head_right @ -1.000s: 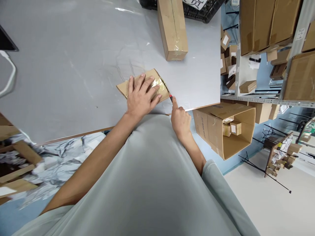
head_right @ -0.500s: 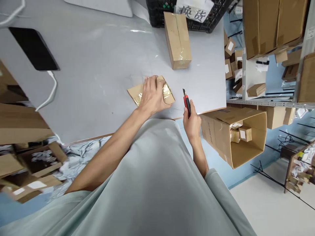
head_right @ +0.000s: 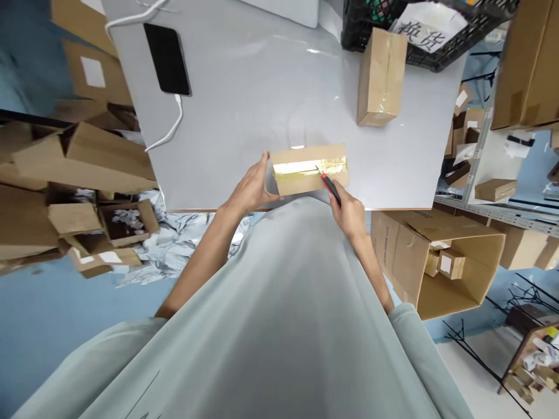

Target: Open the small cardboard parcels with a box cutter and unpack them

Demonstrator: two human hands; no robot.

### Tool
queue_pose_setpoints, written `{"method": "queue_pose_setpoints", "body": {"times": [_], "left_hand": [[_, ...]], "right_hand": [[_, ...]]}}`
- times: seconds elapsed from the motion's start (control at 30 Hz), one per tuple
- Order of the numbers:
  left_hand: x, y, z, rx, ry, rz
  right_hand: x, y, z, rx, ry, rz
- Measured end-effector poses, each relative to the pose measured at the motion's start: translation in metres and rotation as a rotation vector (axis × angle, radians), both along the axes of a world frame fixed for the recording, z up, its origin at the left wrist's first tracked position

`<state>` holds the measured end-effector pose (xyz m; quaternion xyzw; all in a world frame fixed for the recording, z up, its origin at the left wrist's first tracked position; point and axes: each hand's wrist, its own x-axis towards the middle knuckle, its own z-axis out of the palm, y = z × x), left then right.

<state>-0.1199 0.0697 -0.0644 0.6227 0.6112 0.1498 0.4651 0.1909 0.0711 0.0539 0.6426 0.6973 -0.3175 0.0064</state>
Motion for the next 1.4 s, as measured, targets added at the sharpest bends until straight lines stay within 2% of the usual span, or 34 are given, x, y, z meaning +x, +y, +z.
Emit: {"method": "queue_pose_setpoints", "body": {"times": [0.13, 0.23, 0.4, 0.57, 0.77, 0.9, 1.1, 1.23, 1.4], "left_hand": [[-0.006, -0.007, 0.0, -0.01, -0.041, 0.093], [-0.003, -0.008, -0.001, 0.01, -0.071, 0.127], [0.004, -0.011, -0.009, 0.038, -0.089, 0.158], [0.006, -0.017, -0.01, 0.047, -0.131, 0.151], [0.01, -0.021, -0.006, 0.027, -0.169, 0.162], [0.011, -0.022, -0.01, -0.007, -0.219, 0.174], [0.014, -0.021, -0.007, -0.053, -0.282, 0.224], [0.016, -0.019, -0.003, -0.075, -0.274, 0.216], [0.016, -0.023, -0.01, -0.064, -0.284, 0.229]], "right_hand": [[-0.039, 0.017, 0.02, -0.125, -0.133, 0.33], [-0.064, 0.036, 0.026, -0.148, -0.225, 0.506], [-0.091, 0.065, 0.028, -0.151, -0.371, 0.67], [-0.102, 0.08, 0.031, -0.149, -0.421, 0.776], [-0.1, 0.085, 0.038, -0.154, -0.468, 0.876], [-0.085, 0.069, 0.036, -0.168, -0.522, 0.92], [-0.062, 0.05, 0.029, -0.212, -0.549, 0.883], [-0.067, 0.057, 0.03, -0.175, -0.508, 0.851], [-0.083, 0.071, 0.028, -0.154, -0.469, 0.853]]}}
